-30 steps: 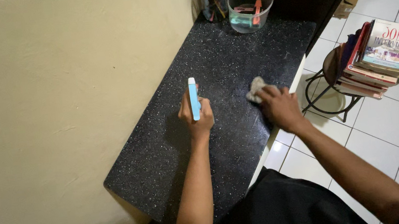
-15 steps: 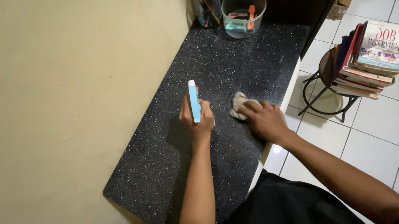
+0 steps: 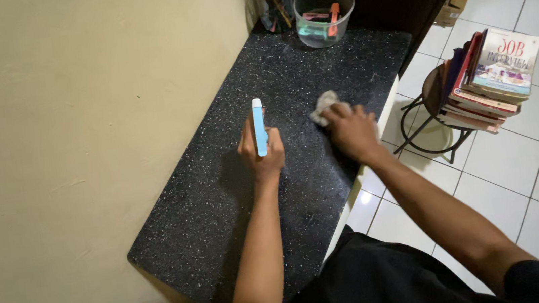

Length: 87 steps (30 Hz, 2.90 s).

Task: The person sprays a countertop with a cleaning solution and wipes it with a cloth. They then move two plastic containers aside and place several books from a nearby stool onto the cleaned surface.

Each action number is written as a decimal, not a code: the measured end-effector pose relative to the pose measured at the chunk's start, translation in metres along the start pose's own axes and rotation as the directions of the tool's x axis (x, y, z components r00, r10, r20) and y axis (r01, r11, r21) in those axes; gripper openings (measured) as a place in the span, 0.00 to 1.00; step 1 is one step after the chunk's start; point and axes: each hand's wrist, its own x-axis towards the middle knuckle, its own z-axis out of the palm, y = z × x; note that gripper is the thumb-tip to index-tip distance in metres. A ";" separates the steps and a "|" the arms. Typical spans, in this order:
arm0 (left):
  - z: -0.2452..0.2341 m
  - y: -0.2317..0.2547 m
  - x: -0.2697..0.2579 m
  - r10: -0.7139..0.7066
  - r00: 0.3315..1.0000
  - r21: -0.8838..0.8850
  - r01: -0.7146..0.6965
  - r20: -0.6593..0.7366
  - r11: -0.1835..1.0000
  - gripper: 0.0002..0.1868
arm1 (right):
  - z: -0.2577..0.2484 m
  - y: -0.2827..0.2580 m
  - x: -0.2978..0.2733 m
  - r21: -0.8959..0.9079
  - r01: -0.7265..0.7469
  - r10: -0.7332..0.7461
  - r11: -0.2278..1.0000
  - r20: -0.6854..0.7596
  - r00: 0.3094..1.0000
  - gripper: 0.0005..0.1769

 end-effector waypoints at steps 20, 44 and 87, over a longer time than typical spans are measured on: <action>0.003 -0.005 0.001 -0.023 0.999 -0.071 0.021 -0.030 0.997 0.24 | 0.001 0.004 -0.003 -0.001 -0.033 0.033 0.999 -0.002 0.999 0.23; 0.019 -0.006 0.014 -0.029 0.999 -0.049 0.030 0.021 0.998 0.23 | 0.026 0.004 -0.030 -0.026 0.134 -0.132 0.991 0.054 0.990 0.29; 0.063 -0.022 0.041 -0.003 0.999 -0.074 -0.001 -0.049 0.997 0.25 | -0.010 0.031 0.046 0.023 -0.039 0.039 0.999 0.028 0.999 0.24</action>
